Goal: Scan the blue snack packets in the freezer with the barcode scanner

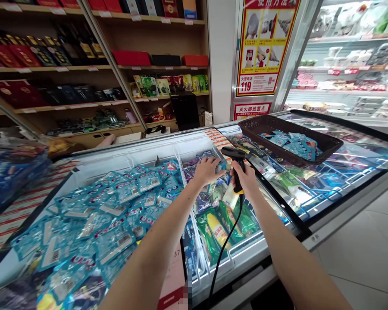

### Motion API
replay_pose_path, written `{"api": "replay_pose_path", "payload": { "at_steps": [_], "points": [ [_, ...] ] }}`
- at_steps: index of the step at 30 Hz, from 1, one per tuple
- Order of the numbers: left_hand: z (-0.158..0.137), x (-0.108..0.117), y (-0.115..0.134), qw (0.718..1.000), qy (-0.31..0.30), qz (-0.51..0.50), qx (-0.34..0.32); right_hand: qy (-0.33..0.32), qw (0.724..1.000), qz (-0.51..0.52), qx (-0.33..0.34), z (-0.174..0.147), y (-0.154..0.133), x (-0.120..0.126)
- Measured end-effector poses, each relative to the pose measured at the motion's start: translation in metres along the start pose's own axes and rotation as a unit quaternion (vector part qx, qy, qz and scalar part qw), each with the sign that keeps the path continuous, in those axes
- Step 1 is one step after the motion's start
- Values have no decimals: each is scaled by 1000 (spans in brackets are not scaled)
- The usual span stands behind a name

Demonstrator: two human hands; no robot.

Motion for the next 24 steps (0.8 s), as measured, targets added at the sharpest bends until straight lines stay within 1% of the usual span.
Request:
{"api": "replay_pose_path", "payload": {
  "at_steps": [4, 6, 9, 11, 12, 14, 16, 19, 20, 22, 24],
  "points": [
    [-51, 15, -4, 1000, 18, -6, 13, -26, 1000, -6, 0, -7, 0, -5],
    [-68, 21, -5, 999, 5, -30, 20, -48, 999, -5, -6, -14, -1, -11],
    [-77, 24, -12, 992, -49, -109, 38, -69, 997, -4, -13, -23, 1, -19],
    [-79, 25, -19, 978, -80, -187, 53, -74, 997, -4, -12, -28, 3, -24],
    [-80, 27, -24, 968, -86, -228, 60, -76, 997, 1, -11, -30, 4, -26],
    [-86, 33, -37, 948, -65, -303, 75, -91, 996, 12, -14, -34, 6, -32],
    [-96, 43, -51, 939, -22, -334, 78, -111, 993, 21, -25, -39, 8, -37],
    [-119, 55, -67, 953, 10, -294, 80, -138, 990, 6, -43, -45, 10, -45],
    [-127, 58, -70, 959, 9, -269, 86, -143, 988, -7, -49, -47, 11, -47],
    [-142, 59, -71, 970, -16, -218, 108, -155, 986, -41, -55, -49, 10, -52],
    [-153, 57, -68, 977, -46, -172, 120, -165, 982, -73, -51, -50, 4, -59]
  ]
}}
Point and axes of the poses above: each hand's wrist, its own z-axis towards the middle knuckle, its own x-axis out of the back of the hand, y = z × x, the point moved 7 cm from there along z, towards the middle knuckle, and after that the axes turned 2 degrees about y, right-handed, at the moved point
